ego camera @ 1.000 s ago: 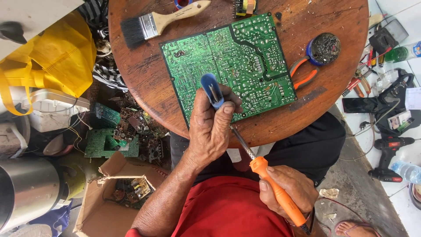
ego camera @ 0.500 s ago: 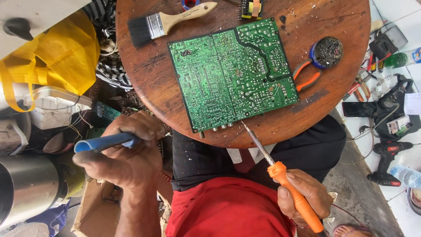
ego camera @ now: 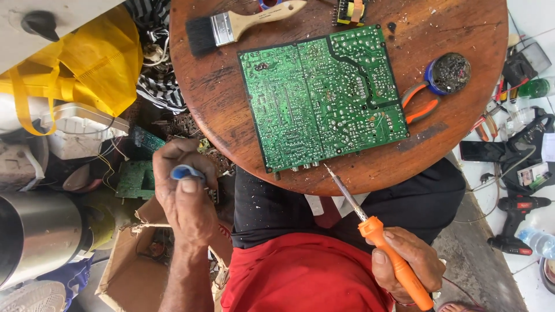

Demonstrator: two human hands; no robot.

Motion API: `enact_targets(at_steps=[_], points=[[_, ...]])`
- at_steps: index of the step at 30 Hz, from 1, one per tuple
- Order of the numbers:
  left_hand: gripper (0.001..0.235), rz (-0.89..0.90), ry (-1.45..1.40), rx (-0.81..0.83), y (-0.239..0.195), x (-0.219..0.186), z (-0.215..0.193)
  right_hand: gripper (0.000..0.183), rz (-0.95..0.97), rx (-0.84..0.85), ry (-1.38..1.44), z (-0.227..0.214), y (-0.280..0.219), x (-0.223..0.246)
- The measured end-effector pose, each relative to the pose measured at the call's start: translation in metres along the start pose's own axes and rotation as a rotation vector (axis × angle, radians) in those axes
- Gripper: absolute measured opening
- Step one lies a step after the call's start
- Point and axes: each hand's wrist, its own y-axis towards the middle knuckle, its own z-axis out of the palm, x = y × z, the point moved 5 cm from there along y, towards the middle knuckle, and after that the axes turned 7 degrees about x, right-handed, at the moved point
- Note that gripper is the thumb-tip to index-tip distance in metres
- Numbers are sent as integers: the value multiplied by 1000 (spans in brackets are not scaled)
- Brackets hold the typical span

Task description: The person uses a soldering iron and a desoldering pump to remove solder from a green circuit board. They repeatedly heat solder joints and use the pump to extract molten solder, working across several connection points on the board.

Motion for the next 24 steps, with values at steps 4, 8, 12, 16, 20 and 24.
enact_targets(at_steps=[4,8,12,16,20,24], points=[[49,-67,-128,71,-9,2,1,26,-11,4,5,-3,-11,-8],[41,-7,22,93,-15,6,-4,29,20,-10,-60,-3,-13,-8],[32,10,-52,101,-14,9,-4,29,55,41,-35,-3,-12,-7],[39,-192,148,139,-16,17,-6,28,43,45,10,-5,-14,-8],[59,-13,344,500,-18,29,14,27,-11,41,17,-9,-19,-12],[34,165,743,594,-18,37,31,28,-51,99,54,-9,-10,-6]])
